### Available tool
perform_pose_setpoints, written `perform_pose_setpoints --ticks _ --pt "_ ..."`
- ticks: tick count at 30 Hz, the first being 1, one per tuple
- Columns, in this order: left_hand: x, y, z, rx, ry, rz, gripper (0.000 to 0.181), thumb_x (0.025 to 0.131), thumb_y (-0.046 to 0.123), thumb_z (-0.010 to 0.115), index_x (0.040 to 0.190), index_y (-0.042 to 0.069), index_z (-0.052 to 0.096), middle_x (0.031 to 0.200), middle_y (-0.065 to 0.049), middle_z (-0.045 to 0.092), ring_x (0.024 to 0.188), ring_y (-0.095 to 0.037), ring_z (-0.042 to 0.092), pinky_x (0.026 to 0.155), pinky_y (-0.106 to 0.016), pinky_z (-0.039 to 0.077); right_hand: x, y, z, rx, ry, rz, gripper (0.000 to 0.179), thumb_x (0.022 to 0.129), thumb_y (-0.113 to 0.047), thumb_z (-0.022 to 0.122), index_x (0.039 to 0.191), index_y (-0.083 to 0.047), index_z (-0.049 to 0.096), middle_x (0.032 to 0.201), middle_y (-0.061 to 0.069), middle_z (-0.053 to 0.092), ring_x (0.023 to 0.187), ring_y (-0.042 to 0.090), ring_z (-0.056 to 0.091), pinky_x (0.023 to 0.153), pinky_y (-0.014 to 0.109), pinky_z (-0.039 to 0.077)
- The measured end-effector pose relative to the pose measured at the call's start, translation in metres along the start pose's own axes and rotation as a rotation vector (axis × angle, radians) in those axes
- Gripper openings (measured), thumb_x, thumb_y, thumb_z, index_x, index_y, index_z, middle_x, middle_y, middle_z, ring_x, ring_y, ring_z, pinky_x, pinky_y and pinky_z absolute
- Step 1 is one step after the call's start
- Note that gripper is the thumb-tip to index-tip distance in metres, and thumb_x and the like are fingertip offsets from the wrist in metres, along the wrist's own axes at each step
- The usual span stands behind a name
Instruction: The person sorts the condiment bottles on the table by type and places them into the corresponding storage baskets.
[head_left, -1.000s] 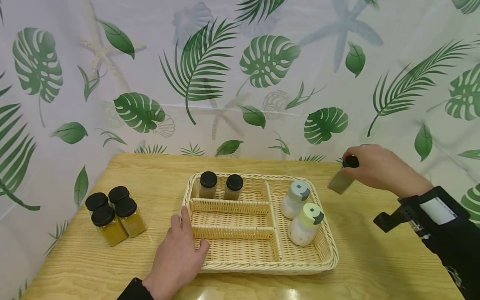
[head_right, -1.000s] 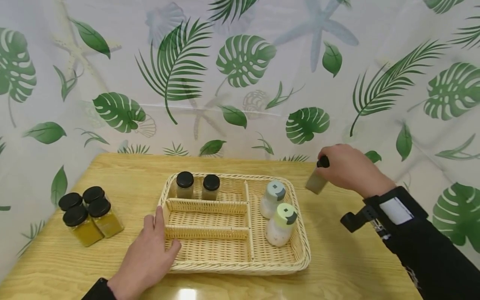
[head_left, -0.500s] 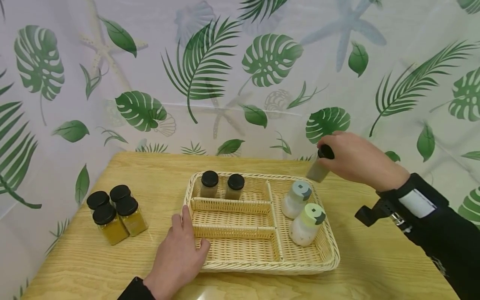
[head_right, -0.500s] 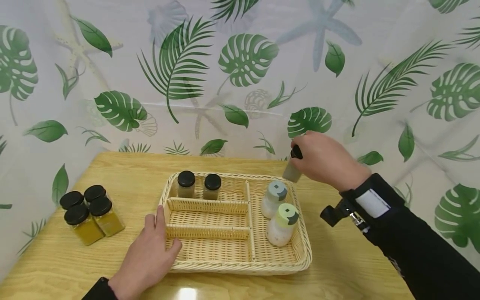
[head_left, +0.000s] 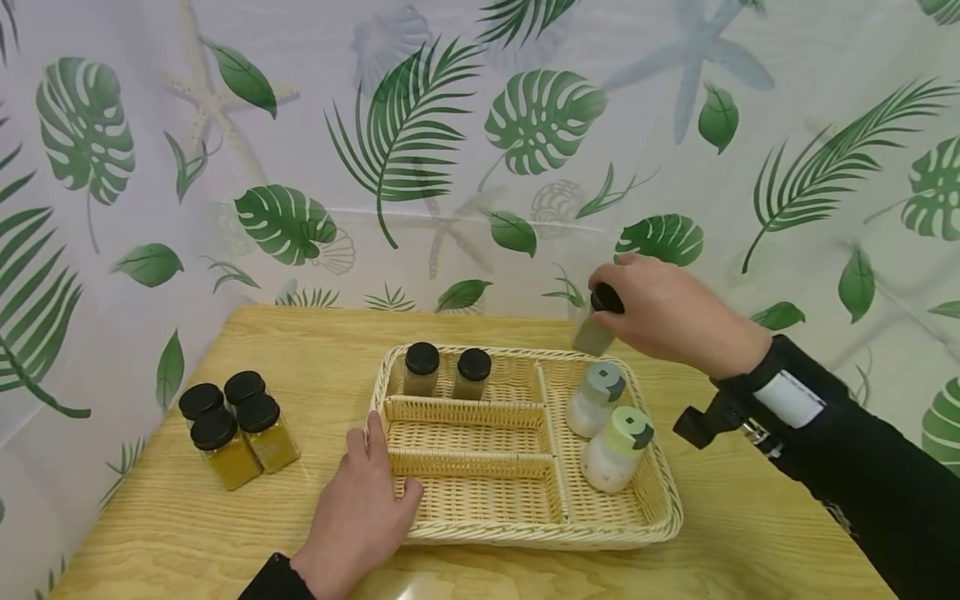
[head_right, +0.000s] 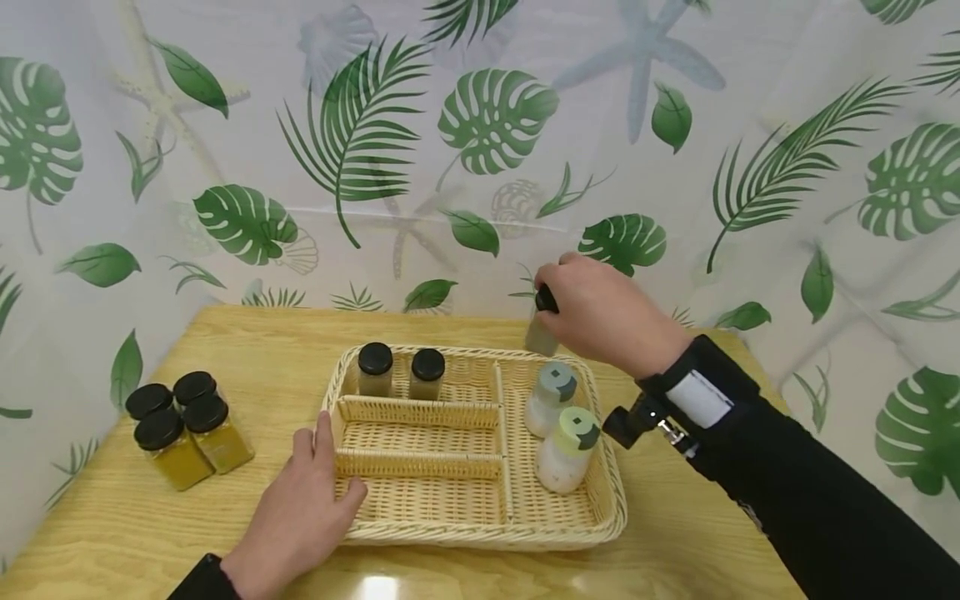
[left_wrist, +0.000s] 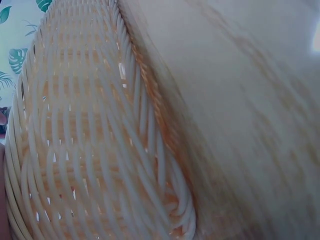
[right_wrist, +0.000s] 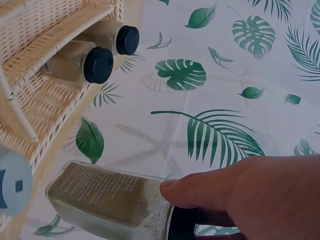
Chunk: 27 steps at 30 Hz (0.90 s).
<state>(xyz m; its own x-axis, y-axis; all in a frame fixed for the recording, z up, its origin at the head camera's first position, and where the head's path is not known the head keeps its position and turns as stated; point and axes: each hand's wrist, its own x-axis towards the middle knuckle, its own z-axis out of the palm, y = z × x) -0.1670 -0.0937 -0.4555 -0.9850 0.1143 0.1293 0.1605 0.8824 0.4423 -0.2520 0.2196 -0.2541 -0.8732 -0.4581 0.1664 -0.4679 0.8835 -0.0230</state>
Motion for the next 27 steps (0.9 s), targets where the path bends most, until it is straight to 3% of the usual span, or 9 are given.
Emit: perform_pose_setpoints --ticks 6,18,27 --pt "0.000 0.000 0.000 -0.007 -0.010 -0.002 0.091 0.085 0.039 0.055 0.148 -0.010 0.012 0.118 -0.024 0.038 0.079 -0.026 0.052 0.057 -0.038 0.050 0.009 -0.009 0.011 0.025 -0.003 -0.033 0.028 0.084 -0.018 0.070 0.109 -0.004 0.065 0.090 0.008 0.057 0.071 0.019 0.051 0.059 0.035 0.046" --pt "0.000 0.000 0.000 -0.002 -0.018 -0.011 0.091 0.085 0.039 0.055 0.148 -0.010 0.012 0.117 -0.024 0.038 0.080 -0.025 0.052 0.058 -0.038 0.051 0.028 -0.021 0.038 0.049 -0.039 -0.116 0.022 0.084 -0.014 0.067 0.104 -0.003 0.066 0.093 0.008 0.059 0.076 0.018 0.052 0.066 0.034 0.048" --pt "0.001 0.000 0.001 0.001 -0.017 -0.015 0.091 0.085 0.040 0.054 0.148 -0.009 0.011 0.116 -0.023 0.038 0.079 -0.024 0.051 0.058 -0.037 0.050 0.038 -0.029 0.062 0.057 -0.135 -0.130 0.022 0.085 -0.013 0.067 0.105 -0.004 0.064 0.090 0.007 0.057 0.075 0.019 0.050 0.064 0.034 0.047"
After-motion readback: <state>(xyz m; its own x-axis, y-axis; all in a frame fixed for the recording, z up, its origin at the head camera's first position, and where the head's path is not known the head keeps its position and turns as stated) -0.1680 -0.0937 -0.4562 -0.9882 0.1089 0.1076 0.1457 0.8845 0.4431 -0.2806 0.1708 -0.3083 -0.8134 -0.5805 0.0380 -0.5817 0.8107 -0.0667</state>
